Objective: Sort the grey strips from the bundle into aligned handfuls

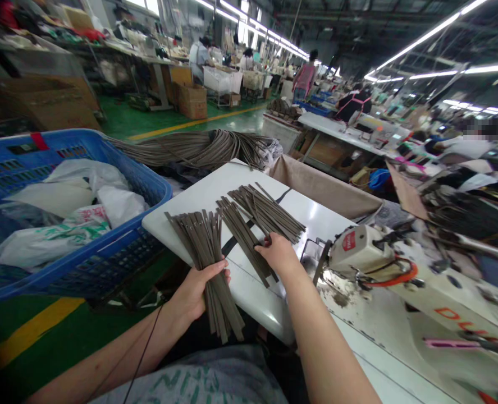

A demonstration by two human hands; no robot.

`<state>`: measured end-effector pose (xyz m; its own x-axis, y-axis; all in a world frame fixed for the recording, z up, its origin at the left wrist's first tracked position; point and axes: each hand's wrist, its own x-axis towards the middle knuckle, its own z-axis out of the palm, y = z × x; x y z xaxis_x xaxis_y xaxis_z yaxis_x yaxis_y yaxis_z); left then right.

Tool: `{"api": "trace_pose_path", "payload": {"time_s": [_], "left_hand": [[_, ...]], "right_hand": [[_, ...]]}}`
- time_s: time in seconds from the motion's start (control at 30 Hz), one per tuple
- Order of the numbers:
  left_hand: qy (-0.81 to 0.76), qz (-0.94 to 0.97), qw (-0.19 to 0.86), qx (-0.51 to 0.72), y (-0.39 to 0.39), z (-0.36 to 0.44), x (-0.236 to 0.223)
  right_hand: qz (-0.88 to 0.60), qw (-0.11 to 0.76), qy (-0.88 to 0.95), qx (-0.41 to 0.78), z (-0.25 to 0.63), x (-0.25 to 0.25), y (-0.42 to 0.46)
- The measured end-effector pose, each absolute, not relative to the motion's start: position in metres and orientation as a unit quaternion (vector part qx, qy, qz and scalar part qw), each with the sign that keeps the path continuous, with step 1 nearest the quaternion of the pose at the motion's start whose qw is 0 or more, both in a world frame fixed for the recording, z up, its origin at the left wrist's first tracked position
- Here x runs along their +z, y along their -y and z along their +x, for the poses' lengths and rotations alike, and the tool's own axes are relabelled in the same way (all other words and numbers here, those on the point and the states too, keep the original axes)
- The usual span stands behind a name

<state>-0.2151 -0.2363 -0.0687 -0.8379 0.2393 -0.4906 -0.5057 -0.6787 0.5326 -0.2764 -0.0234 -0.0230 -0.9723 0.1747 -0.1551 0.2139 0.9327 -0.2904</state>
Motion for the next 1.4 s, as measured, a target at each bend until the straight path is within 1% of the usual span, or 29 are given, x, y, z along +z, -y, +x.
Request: {"api": "trace_pose_path", "payload": {"time_s": [0.33,0.73,0.87,1.03,1.27,1.4], "left_hand": [[-0.344,-0.188,0.204,0.897,0.238,-0.214,-0.067],[-0.348,-0.184,0.205,0.896,0.237,-0.214,-0.067],[-0.345,-0.184,0.205,0.897,0.236,-0.214,-0.067],[-0.345,-0.193,0.204,0.896,0.236,-0.214,-0.066],[-0.345,-0.187,0.205,0.897,0.237,-0.214,-0.069],[-0.343,-0.183,0.205,0.898,0.237,-0.213,-0.069]], "right_hand": [[0.106,0.089,-0.968,-0.208,-0.281,-0.03,0.018],[0.098,0.024,-0.952,-0.29,-0.276,-0.03,0.008],[0.101,0.015,-0.954,-0.28,-0.27,-0.032,0.023],[0.104,0.02,-0.968,-0.229,-0.267,-0.034,0.04],[0.12,0.076,-0.97,-0.2,-0.274,-0.033,0.038],[0.113,0.079,-0.971,-0.197,-0.276,-0.031,0.034]]}}
